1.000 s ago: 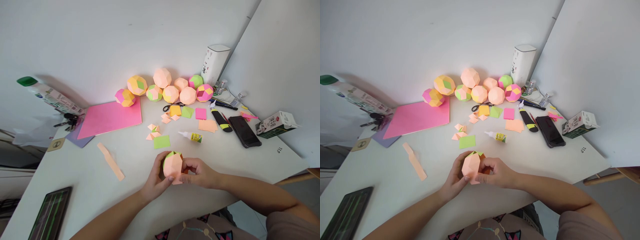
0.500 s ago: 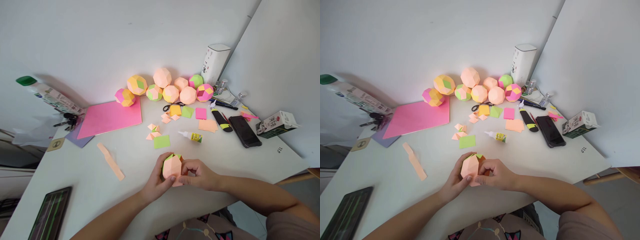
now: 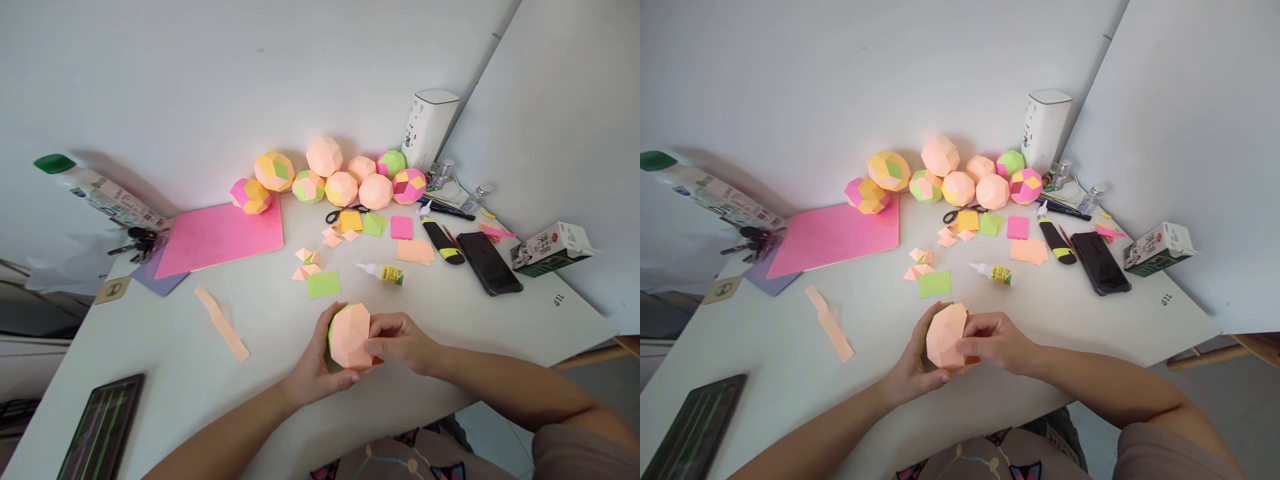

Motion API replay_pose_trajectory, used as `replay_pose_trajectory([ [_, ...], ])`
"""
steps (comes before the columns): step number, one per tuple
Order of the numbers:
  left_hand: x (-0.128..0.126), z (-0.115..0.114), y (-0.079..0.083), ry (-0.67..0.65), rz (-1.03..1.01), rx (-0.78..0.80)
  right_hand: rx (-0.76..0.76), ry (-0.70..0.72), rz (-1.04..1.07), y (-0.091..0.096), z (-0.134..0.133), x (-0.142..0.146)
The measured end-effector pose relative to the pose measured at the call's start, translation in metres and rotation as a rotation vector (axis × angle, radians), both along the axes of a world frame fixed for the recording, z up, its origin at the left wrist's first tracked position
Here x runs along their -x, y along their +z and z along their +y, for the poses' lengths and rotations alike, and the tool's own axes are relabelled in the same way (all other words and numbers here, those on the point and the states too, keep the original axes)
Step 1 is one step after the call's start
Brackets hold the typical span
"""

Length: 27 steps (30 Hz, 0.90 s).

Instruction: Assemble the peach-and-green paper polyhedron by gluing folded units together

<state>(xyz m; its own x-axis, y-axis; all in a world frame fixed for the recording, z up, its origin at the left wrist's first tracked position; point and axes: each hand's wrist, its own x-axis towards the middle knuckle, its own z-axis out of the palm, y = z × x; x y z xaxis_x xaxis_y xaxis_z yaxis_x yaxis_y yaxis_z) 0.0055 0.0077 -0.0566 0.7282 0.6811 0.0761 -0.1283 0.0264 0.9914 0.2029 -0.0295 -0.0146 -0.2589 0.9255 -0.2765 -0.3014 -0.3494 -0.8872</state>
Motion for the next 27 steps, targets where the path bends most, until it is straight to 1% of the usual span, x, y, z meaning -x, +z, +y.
replay_pose_trajectory([
  [3,0.001,0.001,0.000,-0.014,0.010,-0.040,0.054,-0.017,0.023,-0.001,0.001,0.000],
  [8,0.003,0.001,-0.003,0.006,0.016,-0.032,0.017,0.003,0.016,-0.002,0.001,-0.001],
  [11,0.003,0.001,-0.004,0.019,0.006,0.050,-0.003,0.038,0.046,-0.001,0.001,-0.002],
  [14,0.001,0.003,-0.001,0.013,-0.066,0.166,-0.067,0.075,0.080,0.002,0.001,-0.005],
  [16,0.001,0.006,0.002,0.023,-0.108,0.222,-0.143,0.031,0.070,0.003,0.001,-0.009],
  [19,0.002,0.015,0.003,0.056,-0.152,0.284,-0.251,-0.111,-0.009,0.002,0.006,-0.016],
  [21,0.003,0.022,0.003,0.055,-0.180,0.343,-0.275,-0.203,-0.069,-0.002,0.012,-0.022],
  [22,0.004,0.026,0.003,0.038,-0.197,0.382,-0.265,-0.250,-0.100,-0.004,0.016,-0.024],
  [24,0.005,0.032,0.003,-0.041,-0.233,0.498,-0.213,-0.318,-0.184,-0.010,0.024,-0.029],
  [27,0.005,0.037,0.004,-0.163,-0.316,0.692,-0.123,-0.323,-0.335,-0.018,0.034,-0.032],
])
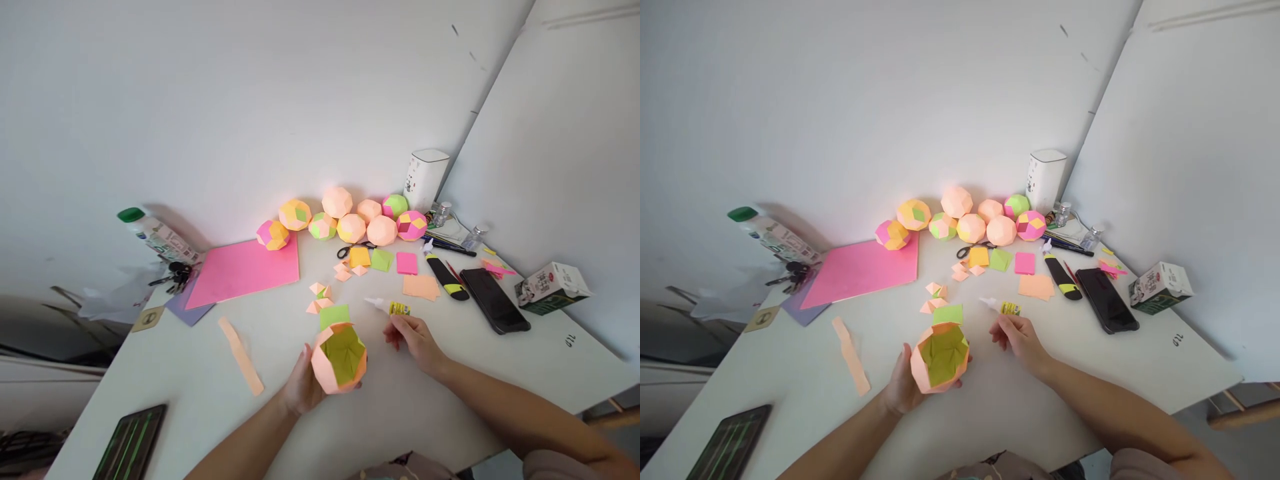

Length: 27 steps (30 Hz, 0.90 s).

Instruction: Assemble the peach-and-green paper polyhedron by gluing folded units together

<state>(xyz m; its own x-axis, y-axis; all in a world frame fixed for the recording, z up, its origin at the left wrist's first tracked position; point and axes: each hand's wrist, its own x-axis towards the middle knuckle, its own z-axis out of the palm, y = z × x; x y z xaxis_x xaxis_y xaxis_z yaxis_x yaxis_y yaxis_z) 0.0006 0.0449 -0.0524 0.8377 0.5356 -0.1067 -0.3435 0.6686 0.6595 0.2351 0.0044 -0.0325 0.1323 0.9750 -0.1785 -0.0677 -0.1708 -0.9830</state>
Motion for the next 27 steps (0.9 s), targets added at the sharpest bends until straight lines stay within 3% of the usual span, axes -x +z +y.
replay_pose_trajectory([
  [5,-0.0021,0.0021,-0.0016,-0.001,-0.145,0.164,0.017,0.081,-0.108,-0.0009,0.0041,0.0010],
  [15,-0.0022,0.0074,0.0025,-0.017,-0.114,0.420,0.021,0.154,-0.212,0.0010,0.0021,-0.0004],
  [21,-0.0020,0.0069,0.0002,-0.022,-0.087,0.399,0.013,0.160,-0.236,0.0014,0.0023,-0.0003],
  [27,-0.0051,0.0040,0.0033,0.009,-0.083,0.189,-0.001,0.172,-0.253,0.0021,0.0030,-0.0010],
])
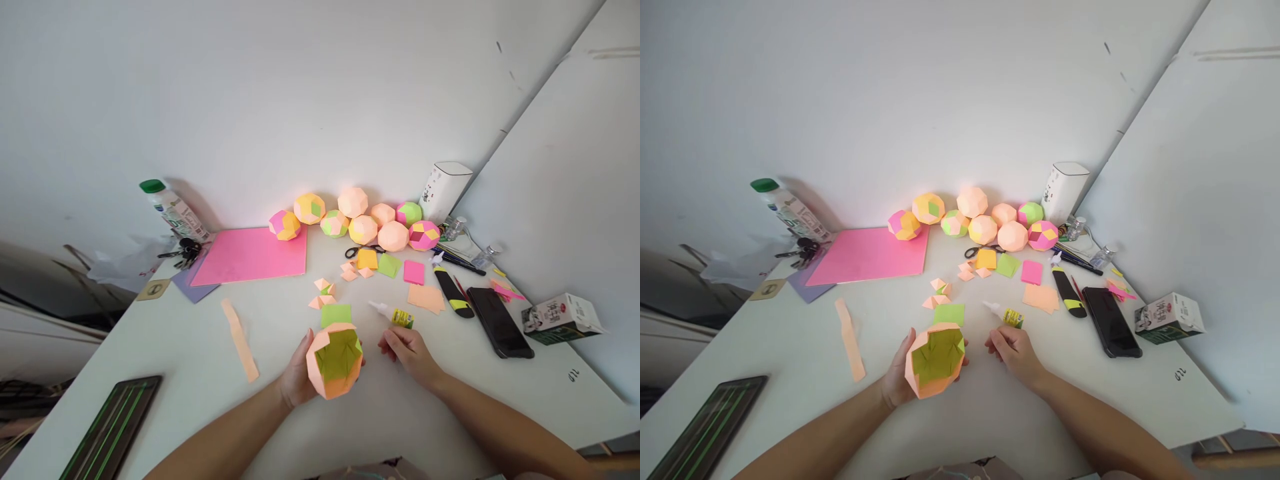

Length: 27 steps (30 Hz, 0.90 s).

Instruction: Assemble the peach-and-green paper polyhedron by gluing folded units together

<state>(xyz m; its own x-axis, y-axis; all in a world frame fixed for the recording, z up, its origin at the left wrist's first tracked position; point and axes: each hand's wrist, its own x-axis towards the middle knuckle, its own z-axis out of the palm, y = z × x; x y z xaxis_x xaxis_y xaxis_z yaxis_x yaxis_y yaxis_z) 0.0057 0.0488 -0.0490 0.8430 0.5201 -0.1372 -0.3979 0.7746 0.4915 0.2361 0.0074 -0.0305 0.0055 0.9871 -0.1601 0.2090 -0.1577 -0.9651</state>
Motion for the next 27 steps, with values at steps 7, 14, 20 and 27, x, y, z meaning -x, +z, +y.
replay_pose_trajectory([
  [7,0.000,-0.004,-0.001,0.056,0.089,-0.187,0.005,0.011,-0.010,-0.001,-0.001,0.000],
  [14,0.000,-0.006,-0.001,0.176,0.155,-0.281,0.011,0.021,-0.015,0.000,0.000,0.000],
  [20,0.002,-0.011,-0.005,0.302,0.279,-0.428,0.009,0.028,-0.033,0.001,0.000,0.001],
  [27,0.002,-0.019,-0.004,0.477,0.416,-0.766,-0.030,0.048,-0.079,0.001,0.000,0.002],
])
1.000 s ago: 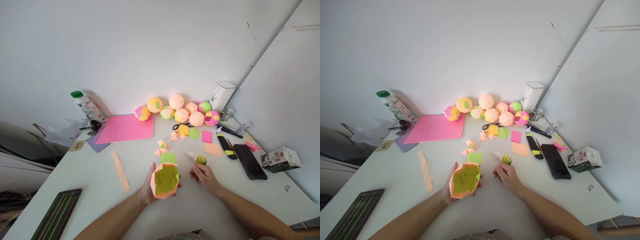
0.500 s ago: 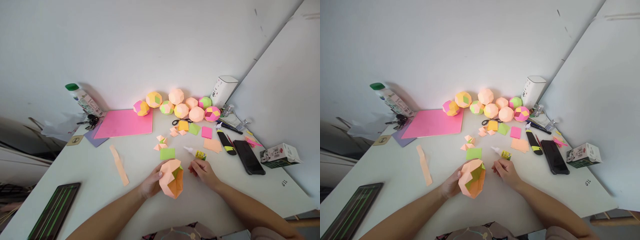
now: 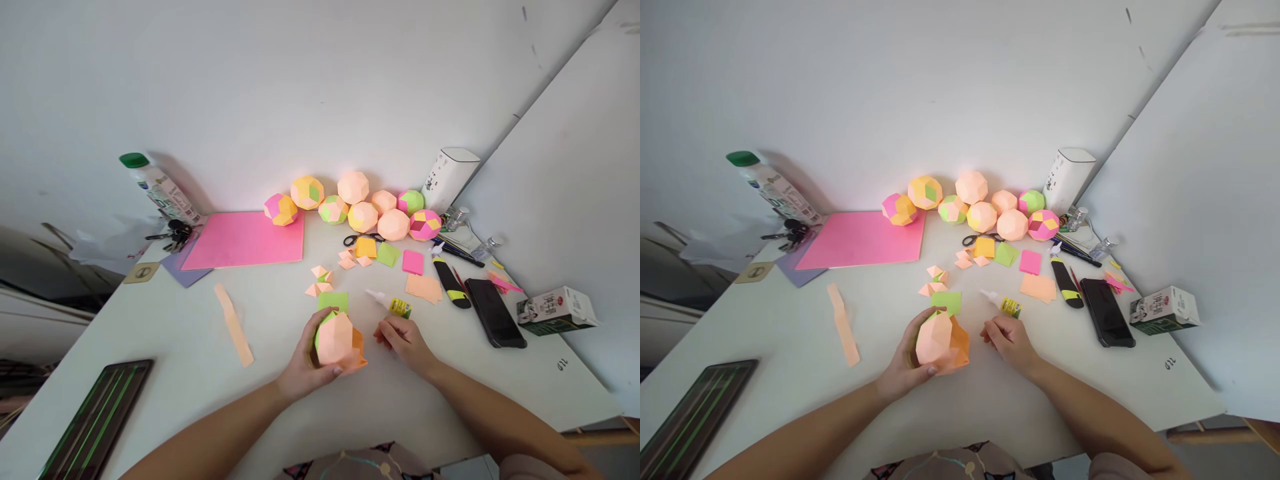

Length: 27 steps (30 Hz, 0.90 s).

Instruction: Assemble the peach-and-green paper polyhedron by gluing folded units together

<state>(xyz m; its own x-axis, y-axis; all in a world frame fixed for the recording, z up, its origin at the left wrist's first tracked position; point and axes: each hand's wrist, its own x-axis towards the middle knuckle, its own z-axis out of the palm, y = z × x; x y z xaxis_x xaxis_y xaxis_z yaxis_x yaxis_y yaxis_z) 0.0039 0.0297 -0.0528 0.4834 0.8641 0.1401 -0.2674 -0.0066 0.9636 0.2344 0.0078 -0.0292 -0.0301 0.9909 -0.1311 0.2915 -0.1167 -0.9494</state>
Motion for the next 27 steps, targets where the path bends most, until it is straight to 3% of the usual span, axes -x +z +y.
replay_pose_trajectory([
  [3,-0.001,0.000,0.000,0.014,0.059,-0.026,-0.023,0.014,-0.023,0.000,0.000,0.001],
  [9,-0.003,0.000,0.000,0.063,0.076,0.092,-0.048,0.040,-0.068,0.001,-0.001,0.000],
  [20,0.000,0.009,-0.008,0.030,-0.169,0.359,-0.109,0.066,-0.095,-0.002,-0.001,-0.001],
  [27,-0.003,0.019,0.004,0.005,-0.242,0.456,-0.118,0.075,-0.109,-0.003,0.001,-0.003],
])
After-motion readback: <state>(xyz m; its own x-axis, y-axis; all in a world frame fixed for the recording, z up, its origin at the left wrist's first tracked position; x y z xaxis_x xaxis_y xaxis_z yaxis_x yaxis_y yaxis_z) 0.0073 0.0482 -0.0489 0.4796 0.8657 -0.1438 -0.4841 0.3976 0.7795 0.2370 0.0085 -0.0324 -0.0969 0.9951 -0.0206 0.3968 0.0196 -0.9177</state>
